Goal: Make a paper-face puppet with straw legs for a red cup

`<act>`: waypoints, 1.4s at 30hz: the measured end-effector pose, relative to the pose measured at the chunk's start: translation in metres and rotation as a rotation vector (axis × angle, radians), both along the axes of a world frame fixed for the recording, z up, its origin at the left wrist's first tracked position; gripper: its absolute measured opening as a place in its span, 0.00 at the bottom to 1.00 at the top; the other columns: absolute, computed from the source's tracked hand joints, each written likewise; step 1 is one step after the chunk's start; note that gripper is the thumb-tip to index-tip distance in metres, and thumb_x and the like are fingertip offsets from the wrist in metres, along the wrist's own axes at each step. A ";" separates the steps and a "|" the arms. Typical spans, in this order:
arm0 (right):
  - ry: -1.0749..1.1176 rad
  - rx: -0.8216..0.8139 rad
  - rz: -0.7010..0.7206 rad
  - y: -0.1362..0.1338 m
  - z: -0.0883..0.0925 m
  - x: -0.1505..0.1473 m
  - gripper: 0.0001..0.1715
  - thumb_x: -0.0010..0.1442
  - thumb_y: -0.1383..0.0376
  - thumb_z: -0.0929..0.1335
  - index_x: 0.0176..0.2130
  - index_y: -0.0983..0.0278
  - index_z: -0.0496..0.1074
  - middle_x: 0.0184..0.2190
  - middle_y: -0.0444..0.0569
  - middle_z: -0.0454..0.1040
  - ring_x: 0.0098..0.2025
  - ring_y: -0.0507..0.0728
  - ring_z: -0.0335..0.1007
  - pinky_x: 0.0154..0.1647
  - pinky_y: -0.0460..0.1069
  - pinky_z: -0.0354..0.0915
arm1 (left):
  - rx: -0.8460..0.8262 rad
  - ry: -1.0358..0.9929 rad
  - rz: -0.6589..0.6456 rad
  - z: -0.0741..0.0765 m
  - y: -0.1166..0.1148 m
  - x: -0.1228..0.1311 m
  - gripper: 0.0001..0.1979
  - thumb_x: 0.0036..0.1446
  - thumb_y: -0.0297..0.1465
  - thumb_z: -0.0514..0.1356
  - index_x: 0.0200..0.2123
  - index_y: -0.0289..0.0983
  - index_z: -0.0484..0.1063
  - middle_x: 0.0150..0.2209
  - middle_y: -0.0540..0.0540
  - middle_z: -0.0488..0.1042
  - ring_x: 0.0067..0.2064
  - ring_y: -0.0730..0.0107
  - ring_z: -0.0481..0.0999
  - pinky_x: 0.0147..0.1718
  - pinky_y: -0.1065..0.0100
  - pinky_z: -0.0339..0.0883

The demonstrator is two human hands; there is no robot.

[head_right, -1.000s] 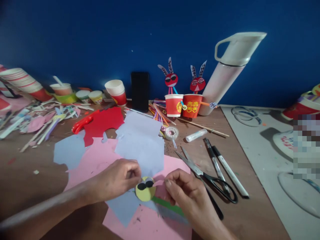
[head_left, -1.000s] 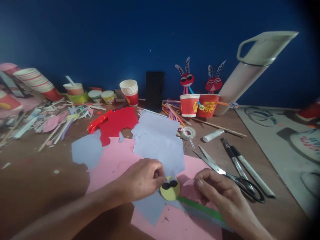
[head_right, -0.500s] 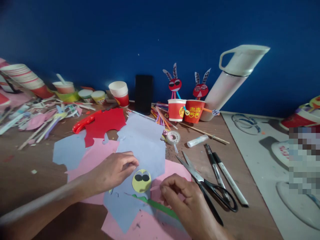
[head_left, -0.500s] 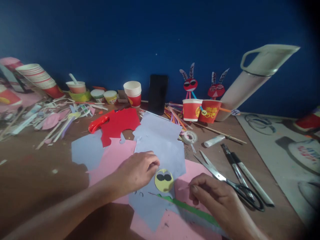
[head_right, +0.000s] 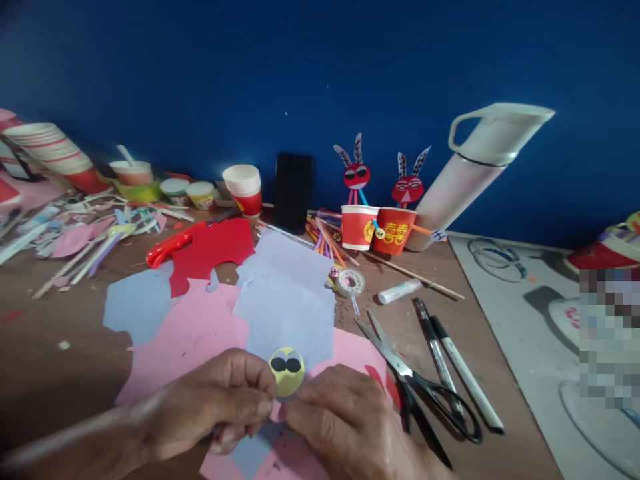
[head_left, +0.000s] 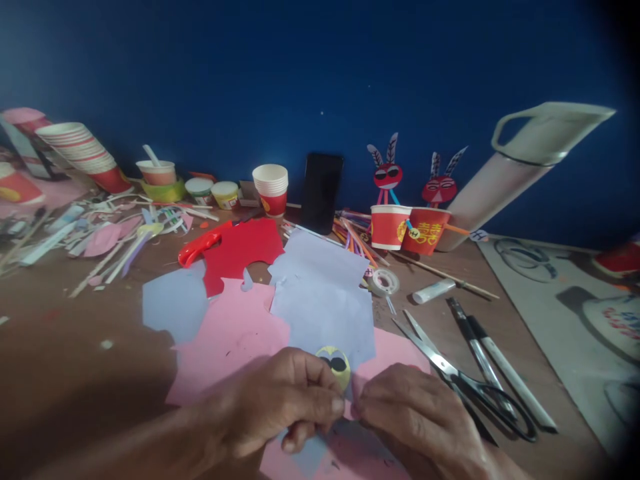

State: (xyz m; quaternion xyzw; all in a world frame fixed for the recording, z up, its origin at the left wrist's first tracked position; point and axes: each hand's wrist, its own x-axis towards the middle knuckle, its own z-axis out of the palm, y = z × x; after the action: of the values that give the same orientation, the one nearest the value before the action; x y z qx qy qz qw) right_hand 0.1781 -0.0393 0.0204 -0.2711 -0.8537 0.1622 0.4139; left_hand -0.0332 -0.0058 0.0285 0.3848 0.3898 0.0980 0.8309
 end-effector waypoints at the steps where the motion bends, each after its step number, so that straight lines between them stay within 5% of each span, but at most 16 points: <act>1: -0.011 -0.044 -0.027 -0.002 -0.001 0.000 0.13 0.59 0.74 0.66 0.46 0.66 0.70 0.33 0.50 0.77 0.33 0.53 0.72 0.35 0.47 0.68 | 0.053 0.032 0.001 0.000 0.000 -0.002 0.12 0.48 0.37 0.64 0.25 0.34 0.68 0.16 0.55 0.62 0.16 0.82 0.57 0.15 0.76 0.50; 6: 0.078 -0.708 -0.256 -0.007 0.001 -0.002 0.08 0.63 0.65 0.63 0.39 0.59 0.72 0.29 0.43 0.76 0.30 0.51 0.72 0.30 0.43 0.66 | 0.286 0.199 -0.002 0.002 0.001 -0.009 0.10 0.53 0.37 0.60 0.29 0.35 0.70 0.17 0.56 0.61 0.19 0.80 0.57 0.18 0.75 0.48; 8: 0.130 -0.953 -0.271 -0.006 0.003 -0.005 0.13 0.63 0.59 0.62 0.35 0.61 0.72 0.25 0.44 0.73 0.27 0.51 0.69 0.25 0.43 0.63 | 0.332 0.231 -0.008 0.004 0.003 -0.007 0.09 0.52 0.36 0.60 0.28 0.34 0.70 0.18 0.56 0.60 0.20 0.80 0.55 0.19 0.74 0.47; 11: 0.146 -1.069 -0.259 -0.004 0.004 -0.010 0.17 0.60 0.53 0.64 0.32 0.63 0.72 0.23 0.43 0.69 0.25 0.51 0.62 0.24 0.44 0.58 | 0.359 0.237 0.033 0.008 0.003 -0.001 0.11 0.50 0.36 0.60 0.24 0.34 0.68 0.16 0.57 0.55 0.19 0.80 0.52 0.18 0.74 0.44; 15: 0.043 -1.070 -0.316 -0.003 0.003 -0.015 0.11 0.58 0.61 0.66 0.27 0.63 0.70 0.23 0.41 0.67 0.27 0.51 0.60 0.26 0.44 0.56 | 0.393 0.247 0.053 0.008 0.000 0.002 0.13 0.49 0.37 0.60 0.22 0.34 0.67 0.16 0.57 0.53 0.20 0.79 0.50 0.19 0.73 0.43; 22: -0.039 -0.920 -0.310 -0.005 0.000 -0.015 0.09 0.58 0.67 0.64 0.25 0.63 0.67 0.22 0.40 0.66 0.25 0.49 0.60 0.26 0.43 0.57 | 0.477 0.309 -0.023 0.000 -0.005 -0.005 0.11 0.54 0.37 0.57 0.25 0.35 0.68 0.20 0.55 0.57 0.24 0.76 0.53 0.22 0.72 0.48; 29: -0.053 -0.726 -0.375 0.000 0.001 -0.012 0.11 0.57 0.68 0.63 0.24 0.63 0.67 0.21 0.41 0.69 0.24 0.49 0.64 0.25 0.43 0.59 | 0.541 0.311 0.102 0.005 -0.002 -0.005 0.16 0.55 0.42 0.56 0.28 0.34 0.71 0.21 0.54 0.57 0.23 0.77 0.54 0.21 0.73 0.49; 36: -0.160 0.106 -0.379 0.004 -0.002 -0.008 0.07 0.55 0.75 0.64 0.28 0.64 0.68 0.20 0.43 0.70 0.22 0.51 0.62 0.27 0.48 0.52 | 0.461 0.198 0.164 -0.011 -0.009 0.006 0.26 0.53 0.52 0.53 0.32 0.33 0.74 0.18 0.51 0.63 0.17 0.79 0.55 0.16 0.73 0.49; 42: -0.275 0.249 -0.407 0.000 -0.006 -0.008 0.09 0.58 0.75 0.63 0.29 0.65 0.68 0.19 0.42 0.70 0.22 0.52 0.63 0.33 0.51 0.49 | 0.418 0.135 0.196 -0.017 -0.013 0.021 0.29 0.51 0.53 0.57 0.39 0.31 0.74 0.16 0.53 0.63 0.17 0.78 0.59 0.16 0.75 0.53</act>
State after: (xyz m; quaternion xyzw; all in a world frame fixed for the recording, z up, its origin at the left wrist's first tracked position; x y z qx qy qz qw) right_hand 0.1700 -0.0389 0.0140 -0.4036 -0.8432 -0.0688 0.3484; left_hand -0.0122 -0.0189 0.0112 0.5141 0.4515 0.2308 0.6917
